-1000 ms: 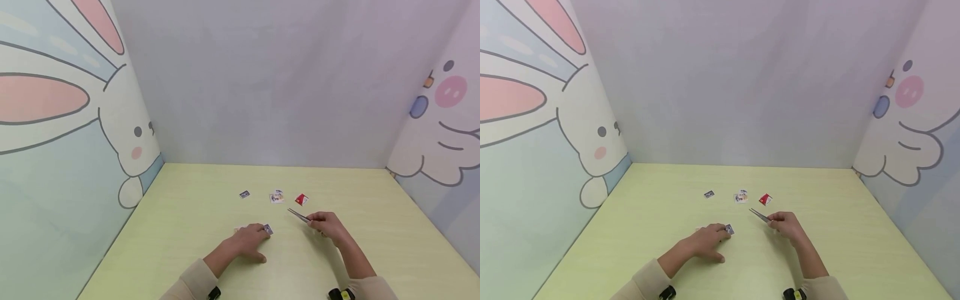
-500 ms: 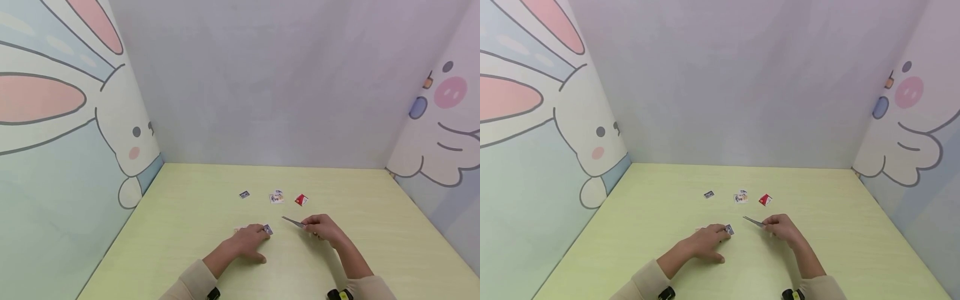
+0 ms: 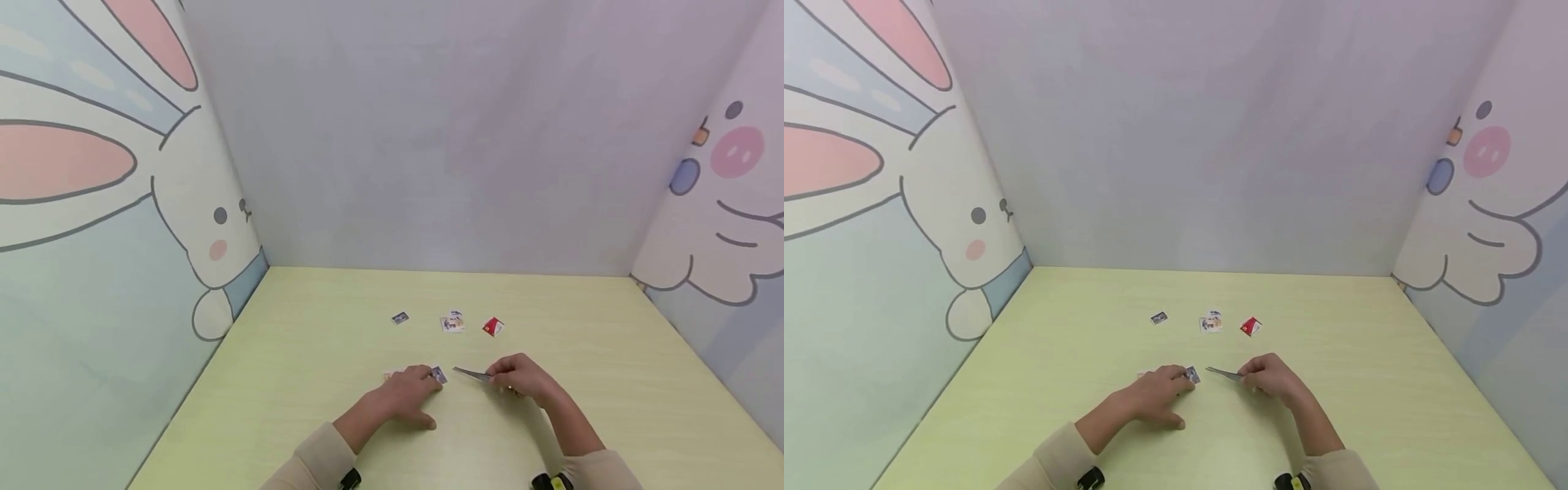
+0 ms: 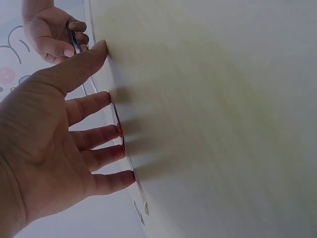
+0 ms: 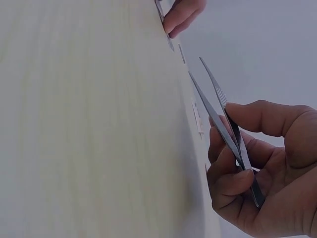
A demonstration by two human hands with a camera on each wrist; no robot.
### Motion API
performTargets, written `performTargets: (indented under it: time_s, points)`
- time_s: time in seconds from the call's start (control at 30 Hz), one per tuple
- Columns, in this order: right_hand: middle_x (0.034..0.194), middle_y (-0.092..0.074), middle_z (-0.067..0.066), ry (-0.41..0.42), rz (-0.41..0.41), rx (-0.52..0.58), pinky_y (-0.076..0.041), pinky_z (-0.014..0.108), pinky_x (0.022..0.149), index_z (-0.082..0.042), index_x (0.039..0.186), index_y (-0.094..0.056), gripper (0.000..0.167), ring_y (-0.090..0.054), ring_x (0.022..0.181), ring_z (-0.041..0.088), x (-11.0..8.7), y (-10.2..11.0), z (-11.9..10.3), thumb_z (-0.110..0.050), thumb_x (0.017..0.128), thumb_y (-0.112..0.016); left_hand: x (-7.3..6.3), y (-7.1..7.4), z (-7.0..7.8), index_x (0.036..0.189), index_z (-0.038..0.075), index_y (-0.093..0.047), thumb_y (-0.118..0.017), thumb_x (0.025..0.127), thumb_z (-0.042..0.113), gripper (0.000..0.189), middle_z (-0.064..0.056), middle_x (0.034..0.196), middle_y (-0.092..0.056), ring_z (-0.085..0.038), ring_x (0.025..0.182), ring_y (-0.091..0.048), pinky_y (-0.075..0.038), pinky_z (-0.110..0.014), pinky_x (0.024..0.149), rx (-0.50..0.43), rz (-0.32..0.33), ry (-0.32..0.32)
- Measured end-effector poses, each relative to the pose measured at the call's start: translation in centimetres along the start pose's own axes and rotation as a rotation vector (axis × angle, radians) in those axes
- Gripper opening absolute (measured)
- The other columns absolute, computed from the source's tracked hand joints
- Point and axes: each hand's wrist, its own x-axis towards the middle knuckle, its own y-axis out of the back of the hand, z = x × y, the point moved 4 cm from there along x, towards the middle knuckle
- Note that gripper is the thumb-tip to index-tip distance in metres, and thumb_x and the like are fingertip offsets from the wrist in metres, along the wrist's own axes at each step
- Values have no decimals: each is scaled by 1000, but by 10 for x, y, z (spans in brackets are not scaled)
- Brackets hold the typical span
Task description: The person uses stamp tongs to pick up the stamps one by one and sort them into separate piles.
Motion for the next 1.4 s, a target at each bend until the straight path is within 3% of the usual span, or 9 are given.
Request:
performTargets:
  time_s: [0.47, 1.4]
  points:
    - [65, -51, 1, 32, -42, -15, -28, 23, 46, 3, 93, -67, 12, -36, 53, 12, 8, -8, 0, -2, 84, -60, -1, 0, 1, 126, 21, -56, -74, 73, 49, 62, -9, 132, -44, -22, 118, -44, -44, -39, 87, -2, 16, 10]
    - [67, -52, 0, 43, -32, -35, -32, 25, 50, 3, 91, -67, 10, -41, 58, 14, 6, -17, -9, -4, 83, -64, -5, 5, 6, 128, 19, -56, -73, 74, 48, 63, -6, 130, -47, -19, 119, -43, -40, -32, 93, -17, 5, 16]
